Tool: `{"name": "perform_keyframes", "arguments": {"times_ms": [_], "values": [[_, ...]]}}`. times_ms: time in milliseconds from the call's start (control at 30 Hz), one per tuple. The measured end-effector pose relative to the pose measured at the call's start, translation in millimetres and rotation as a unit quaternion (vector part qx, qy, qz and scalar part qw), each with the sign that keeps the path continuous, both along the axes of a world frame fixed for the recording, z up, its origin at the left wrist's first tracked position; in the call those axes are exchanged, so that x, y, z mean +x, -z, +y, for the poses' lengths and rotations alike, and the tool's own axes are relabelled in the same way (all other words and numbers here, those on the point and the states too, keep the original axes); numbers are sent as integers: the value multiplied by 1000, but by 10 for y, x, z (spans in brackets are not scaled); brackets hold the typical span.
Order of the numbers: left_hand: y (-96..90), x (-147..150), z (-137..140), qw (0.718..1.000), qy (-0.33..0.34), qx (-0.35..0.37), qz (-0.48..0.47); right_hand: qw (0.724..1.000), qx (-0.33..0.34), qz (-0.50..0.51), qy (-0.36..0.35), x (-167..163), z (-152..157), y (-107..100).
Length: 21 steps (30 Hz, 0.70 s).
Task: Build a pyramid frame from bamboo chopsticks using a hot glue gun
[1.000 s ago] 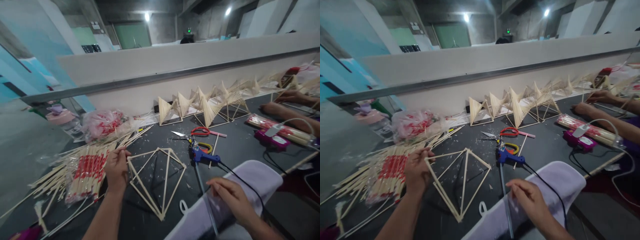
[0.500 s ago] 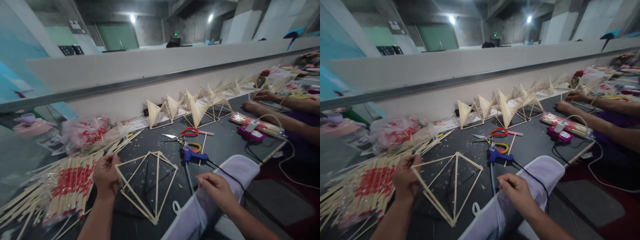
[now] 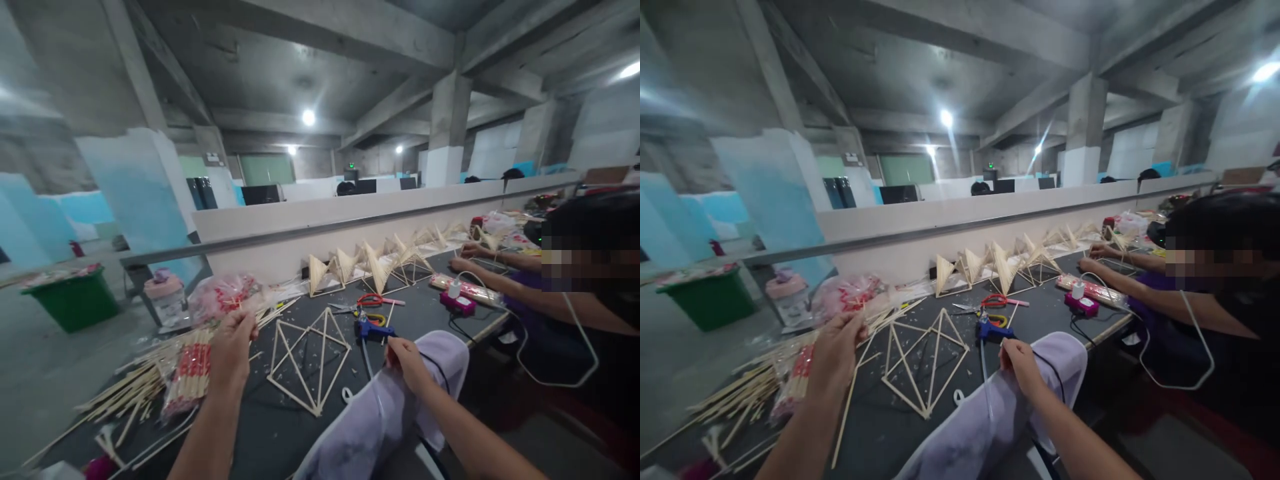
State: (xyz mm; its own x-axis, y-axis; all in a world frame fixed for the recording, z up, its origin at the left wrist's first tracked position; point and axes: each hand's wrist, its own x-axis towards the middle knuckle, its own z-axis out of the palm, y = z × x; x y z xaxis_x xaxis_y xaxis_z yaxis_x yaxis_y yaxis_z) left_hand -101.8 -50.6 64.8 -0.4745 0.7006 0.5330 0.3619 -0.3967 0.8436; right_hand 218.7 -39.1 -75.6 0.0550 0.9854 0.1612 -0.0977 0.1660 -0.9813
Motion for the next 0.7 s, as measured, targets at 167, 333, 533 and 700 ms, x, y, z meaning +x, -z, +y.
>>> {"name": "perform_keyframes", "arguments": {"times_ms": [167,333,533,700], "values": [[267,310,-512,992,105,-64,-28,999,14,21,-29,13,-20,-10],[734,349,-753,985,91,-146,8,998,31,4,-45,31,-54,23],[1005,41,-541,979,17,-191,72,996,56,-52,-46,72,-37,-14],[1029,-166,-125,937,-27,-252,239,997,67,-43,-11,-71,212,-204]]}}
